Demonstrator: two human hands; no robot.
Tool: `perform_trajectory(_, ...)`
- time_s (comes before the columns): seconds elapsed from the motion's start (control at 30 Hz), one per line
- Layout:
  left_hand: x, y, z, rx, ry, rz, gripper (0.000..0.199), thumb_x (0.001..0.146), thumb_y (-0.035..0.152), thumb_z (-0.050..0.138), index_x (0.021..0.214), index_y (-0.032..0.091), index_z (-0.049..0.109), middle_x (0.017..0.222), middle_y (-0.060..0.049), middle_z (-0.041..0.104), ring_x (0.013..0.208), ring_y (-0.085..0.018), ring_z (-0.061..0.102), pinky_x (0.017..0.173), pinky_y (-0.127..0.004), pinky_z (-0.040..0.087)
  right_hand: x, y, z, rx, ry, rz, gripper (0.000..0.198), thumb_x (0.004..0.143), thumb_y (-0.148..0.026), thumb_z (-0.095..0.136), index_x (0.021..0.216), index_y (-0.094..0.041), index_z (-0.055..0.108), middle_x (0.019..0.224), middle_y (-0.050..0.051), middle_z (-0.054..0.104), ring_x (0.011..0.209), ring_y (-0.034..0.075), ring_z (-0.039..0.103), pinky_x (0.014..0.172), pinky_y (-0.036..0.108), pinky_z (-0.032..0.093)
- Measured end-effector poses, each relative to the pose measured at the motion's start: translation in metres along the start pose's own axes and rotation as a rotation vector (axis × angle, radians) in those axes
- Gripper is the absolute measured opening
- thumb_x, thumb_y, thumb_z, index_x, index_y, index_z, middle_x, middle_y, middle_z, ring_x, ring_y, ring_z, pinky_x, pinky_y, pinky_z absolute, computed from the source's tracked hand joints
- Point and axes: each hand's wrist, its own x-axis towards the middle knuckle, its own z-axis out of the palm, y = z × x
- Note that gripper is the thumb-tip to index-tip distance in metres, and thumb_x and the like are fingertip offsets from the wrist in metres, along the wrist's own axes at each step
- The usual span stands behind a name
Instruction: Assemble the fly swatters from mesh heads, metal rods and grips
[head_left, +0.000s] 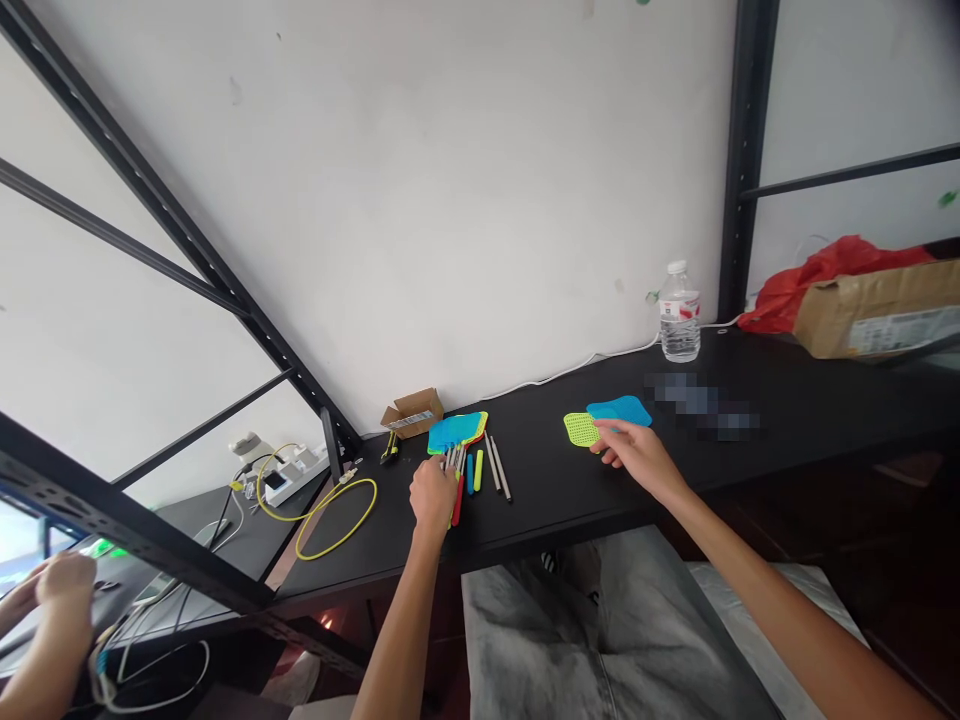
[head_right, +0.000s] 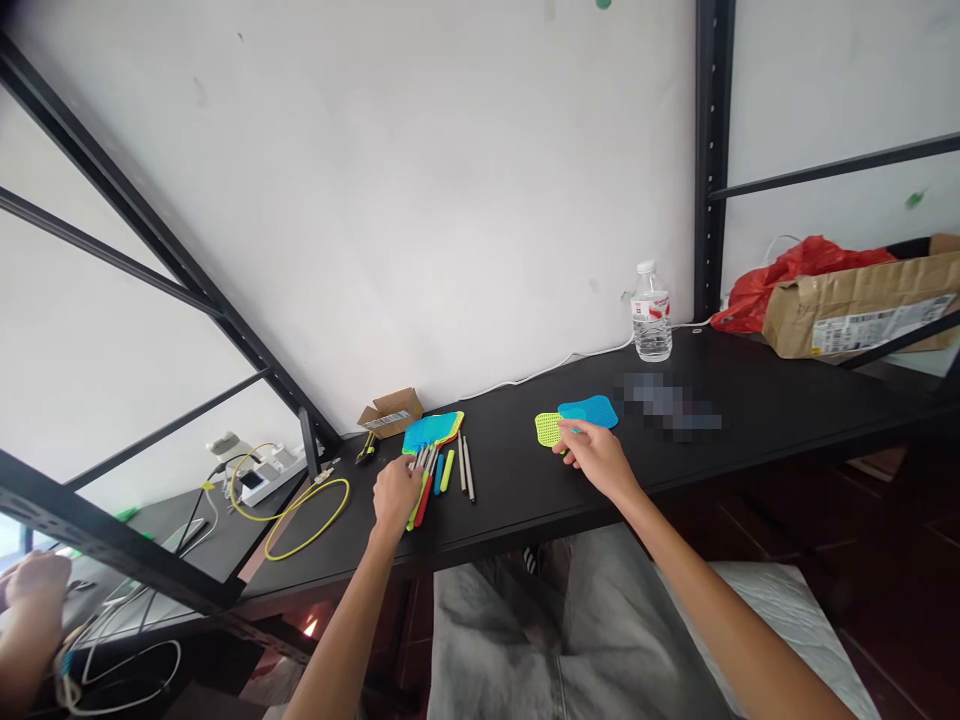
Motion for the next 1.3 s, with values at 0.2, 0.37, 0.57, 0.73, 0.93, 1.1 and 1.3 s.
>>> perform_trajectory(0.2,0.003,0.002,0.000,0.000,-0.005,0.016,0.035,0.089,0.031,0.050,0.120,0.019,0.064,0.111,-0.013,0.069,0.103,-0.026,0.063,0.076,-0.028,0.043,-0.002,-0.005,0.001,-0.004,0.001,0.001,0.043,0.087,-0.046,0.057,0.116,-0.015,0.064,0.085,0.009,0.073,0.064,0.015,0.064,0.054,0.024,0.050)
perform_trajectory(0.37,-0.003,0.009,-0.009,0.051,0.035,0.034,0.034,0.090,0.040,0.050,0.116,0.024,0.065,0.113,-0.011,0.066,0.098,-0.028,0.064,0.074,-0.031,0.044,-0.001,-0.002,0.001,0.017,-0.005,-0.004,0.043,0.086,-0.047,0.058,0.114,-0.015,0.065,0.084,0.009,0.073,0.063,0.016,0.064,0.052,0.024,0.050)
perform_trajectory(0.57,-0.023,0.049,-0.006,0.120,0.064,0.137,0.031,0.090,0.048,0.048,0.090,0.024,0.068,0.098,-0.009,0.069,0.089,-0.027,0.065,0.071,-0.033,0.045,-0.001,-0.002,0.001,0.011,-0.003,0.004,0.043,0.085,-0.048,0.059,0.113,-0.016,0.066,0.083,0.009,0.073,0.064,0.016,0.064,0.053,0.024,0.050)
perform_trajectory(0.73,-0.038,0.077,0.012,0.174,-0.067,0.168,0.035,0.086,0.051,0.053,0.080,0.020,0.068,0.085,-0.010,0.069,0.084,-0.027,0.066,0.072,-0.033,0.046,-0.004,-0.007,0.000,-0.004,-0.012,0.004,0.043,0.087,-0.048,0.056,0.114,-0.016,0.065,0.085,0.008,0.073,0.065,0.016,0.064,0.055,0.024,0.050)
perform_trajectory(0.93,-0.044,0.080,0.014,0.223,-0.083,0.184,0.030,0.088,0.039,0.050,0.081,0.017,0.069,0.086,-0.012,0.070,0.085,-0.027,0.067,0.070,-0.031,0.044,-0.002,-0.005,0.001,-0.007,-0.004,0.003,0.043,0.087,-0.049,0.057,0.113,-0.016,0.066,0.083,0.009,0.073,0.065,0.017,0.065,0.055,0.024,0.051)
perform_trajectory(1.1,-0.056,0.089,0.008,0.142,-0.052,0.275,0.033,0.093,0.042,0.046,0.081,0.019,0.067,0.085,-0.009,0.069,0.080,-0.022,0.066,0.063,-0.027,0.039,-0.001,-0.002,0.001,-0.013,-0.012,-0.020,0.045,0.086,-0.051,0.056,0.113,-0.016,0.067,0.080,0.008,0.072,0.063,0.017,0.064,0.055,0.025,0.050)
perform_trajectory(1.3,-0.093,0.132,0.009,-0.053,-0.042,0.507,0.035,0.096,0.047,0.042,0.090,0.022,0.066,0.090,-0.006,0.067,0.078,-0.016,0.063,0.061,-0.025,0.035,-0.006,-0.010,0.002,-0.005,-0.198,-0.098,0.051,0.085,-0.058,0.055,0.108,-0.015,0.069,0.060,0.001,0.062,0.051,0.013,0.053,0.049,0.024,0.042)
